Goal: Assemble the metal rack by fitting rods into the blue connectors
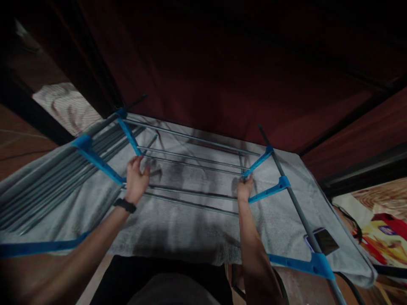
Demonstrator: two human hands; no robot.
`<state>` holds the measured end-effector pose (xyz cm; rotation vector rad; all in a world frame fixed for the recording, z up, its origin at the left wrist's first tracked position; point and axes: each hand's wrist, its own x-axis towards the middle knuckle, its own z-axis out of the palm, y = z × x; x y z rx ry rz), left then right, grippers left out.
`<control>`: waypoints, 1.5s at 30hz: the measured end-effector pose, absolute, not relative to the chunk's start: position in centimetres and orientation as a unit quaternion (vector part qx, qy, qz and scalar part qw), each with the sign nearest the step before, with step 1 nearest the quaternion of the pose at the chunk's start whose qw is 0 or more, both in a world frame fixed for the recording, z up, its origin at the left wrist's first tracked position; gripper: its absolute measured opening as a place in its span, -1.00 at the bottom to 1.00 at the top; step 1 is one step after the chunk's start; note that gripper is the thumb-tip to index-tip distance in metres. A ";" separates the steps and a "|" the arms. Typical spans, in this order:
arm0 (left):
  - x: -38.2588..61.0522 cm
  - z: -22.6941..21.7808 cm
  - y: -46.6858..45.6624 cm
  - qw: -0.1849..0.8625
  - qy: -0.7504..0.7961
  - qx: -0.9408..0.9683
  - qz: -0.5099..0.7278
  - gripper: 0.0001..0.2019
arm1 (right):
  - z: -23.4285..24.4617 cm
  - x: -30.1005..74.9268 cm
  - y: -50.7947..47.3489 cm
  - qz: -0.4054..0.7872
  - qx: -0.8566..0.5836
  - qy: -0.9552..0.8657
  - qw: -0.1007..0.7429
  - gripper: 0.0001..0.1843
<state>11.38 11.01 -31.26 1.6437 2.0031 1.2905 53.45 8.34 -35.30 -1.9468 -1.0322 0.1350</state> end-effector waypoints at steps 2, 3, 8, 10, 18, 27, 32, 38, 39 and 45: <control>13.3 -32.6 6.0 0.104 0.608 0.631 0.470 -0.61 | -35.7 50.7 5.4 0.050 -0.757 -0.441 0.480 -0.41; 13.9 -33.6 3.6 0.106 0.584 0.660 0.460 -0.61 | -36.1 49.0 3.6 0.058 -0.723 -0.480 0.493 -0.41; 14.1 -37.9 -4.1 0.087 0.521 0.788 0.316 -0.59 | -39.8 41.6 -5.8 0.107 -0.614 -0.644 0.444 -0.52; 13.5 -38.5 -5.1 0.068 0.528 0.799 0.279 -0.57 | -41.0 40.4 -8.1 0.078 -0.612 -0.679 0.398 -0.51; 13.2 -38.6 -5.5 0.043 0.553 0.792 0.256 -0.59 | -40.5 40.3 -9.5 -0.015 -0.614 -0.732 0.297 -0.53; 13.0 -38.9 -5.1 0.028 0.560 0.786 0.261 -0.55 | -40.5 39.8 -9.5 -0.031 -0.618 -0.728 0.294 -0.53; 13.0 -39.0 -5.2 0.020 0.563 0.785 0.259 -0.56 | -40.9 39.9 -9.4 -0.030 -0.617 -0.728 0.298 -0.54; 13.0 -39.0 -5.2 0.018 0.561 0.785 0.263 -0.57 | -40.8 39.9 -9.5 -0.045 -0.610 -0.732 0.300 -0.55; 13.0 -38.9 -5.1 0.019 0.561 0.784 0.264 -0.57 | -40.7 39.9 -9.5 -0.044 -0.610 -0.731 0.302 -0.55; 12.6 -39.2 -5.3 0.047 0.554 0.784 0.275 -0.57 | -40.1 39.7 -9.7 -0.021 -0.615 -0.726 0.305 -0.53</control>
